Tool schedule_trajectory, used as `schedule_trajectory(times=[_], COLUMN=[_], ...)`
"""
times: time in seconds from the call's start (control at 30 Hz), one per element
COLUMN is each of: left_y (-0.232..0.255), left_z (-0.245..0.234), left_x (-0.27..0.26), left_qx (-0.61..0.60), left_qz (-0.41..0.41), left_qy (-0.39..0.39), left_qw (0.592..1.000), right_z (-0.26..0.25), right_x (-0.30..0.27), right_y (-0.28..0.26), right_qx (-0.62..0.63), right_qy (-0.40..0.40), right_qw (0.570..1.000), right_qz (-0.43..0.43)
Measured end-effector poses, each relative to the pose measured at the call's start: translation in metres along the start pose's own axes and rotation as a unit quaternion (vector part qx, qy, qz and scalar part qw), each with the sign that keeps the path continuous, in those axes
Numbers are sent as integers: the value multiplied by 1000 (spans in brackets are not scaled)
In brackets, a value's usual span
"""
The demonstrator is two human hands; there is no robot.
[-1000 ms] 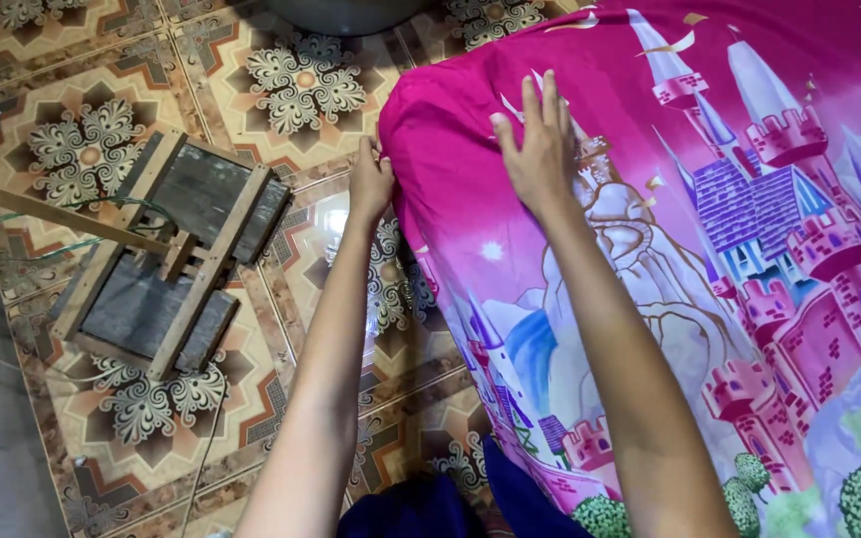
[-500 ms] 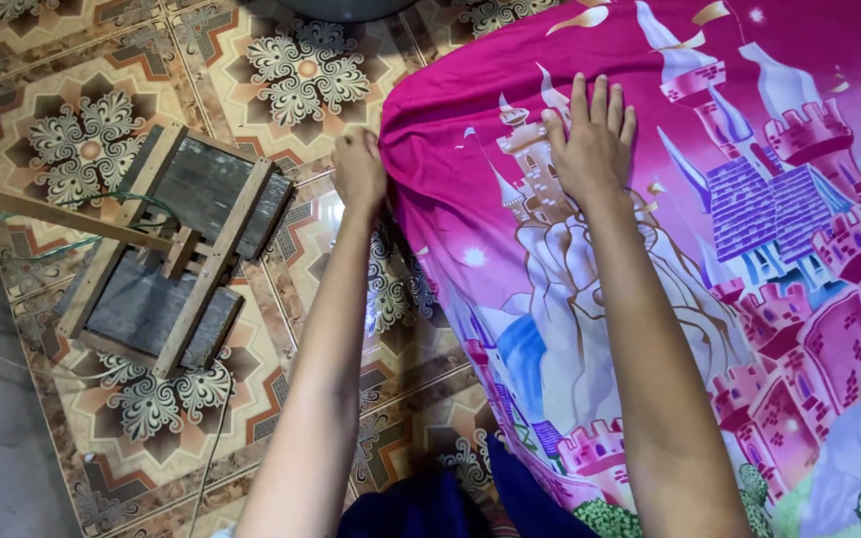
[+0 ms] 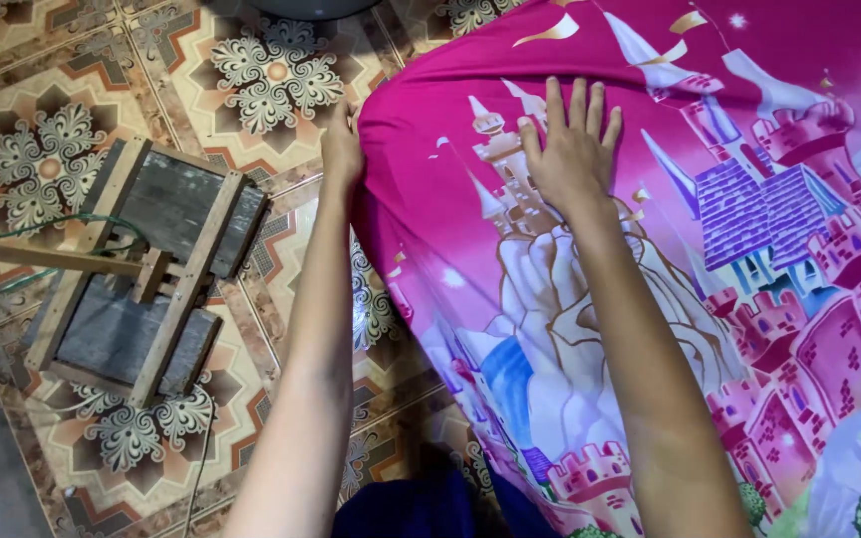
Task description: The person folds a large pink Barbie-themed bed sheet on a tiled floor. They smooth the fabric, fold one side over, then fold the remaining portion in half, pressing down to flatten the folds.
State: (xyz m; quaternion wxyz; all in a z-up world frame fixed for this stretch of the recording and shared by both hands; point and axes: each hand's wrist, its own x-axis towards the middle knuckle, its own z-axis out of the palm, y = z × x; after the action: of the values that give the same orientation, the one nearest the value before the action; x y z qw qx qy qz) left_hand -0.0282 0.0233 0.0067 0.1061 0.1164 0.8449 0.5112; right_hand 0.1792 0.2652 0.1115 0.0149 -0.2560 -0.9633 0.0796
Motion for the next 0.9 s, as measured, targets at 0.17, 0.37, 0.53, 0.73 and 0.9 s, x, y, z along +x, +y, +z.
schedule_trajectory(times=[0.17, 0.37, 0.53, 0.73, 0.9], left_y=[-45, -51, -25, -20, 65], left_z=[12, 11, -7, 4, 8], left_x=[1, 2, 1, 17, -31], left_qx=[98, 185, 39, 8, -9], left_qz=[42, 5, -143, -126, -46], left_qy=[8, 4, -19, 154, 146], left_qw=[994, 983, 989, 980, 988], right_z=[-18, -3, 0, 4, -11], right_x=[-4, -6, -9, -18, -25], right_y=[-38, -43, -44, -46, -33], right_qx=[-4, -16, 12, 62, 250], right_qy=[-73, -18, 12, 10, 109], right_qw=[997, 999, 999, 996, 952], right_qz=[15, -25, -43, -68, -142])
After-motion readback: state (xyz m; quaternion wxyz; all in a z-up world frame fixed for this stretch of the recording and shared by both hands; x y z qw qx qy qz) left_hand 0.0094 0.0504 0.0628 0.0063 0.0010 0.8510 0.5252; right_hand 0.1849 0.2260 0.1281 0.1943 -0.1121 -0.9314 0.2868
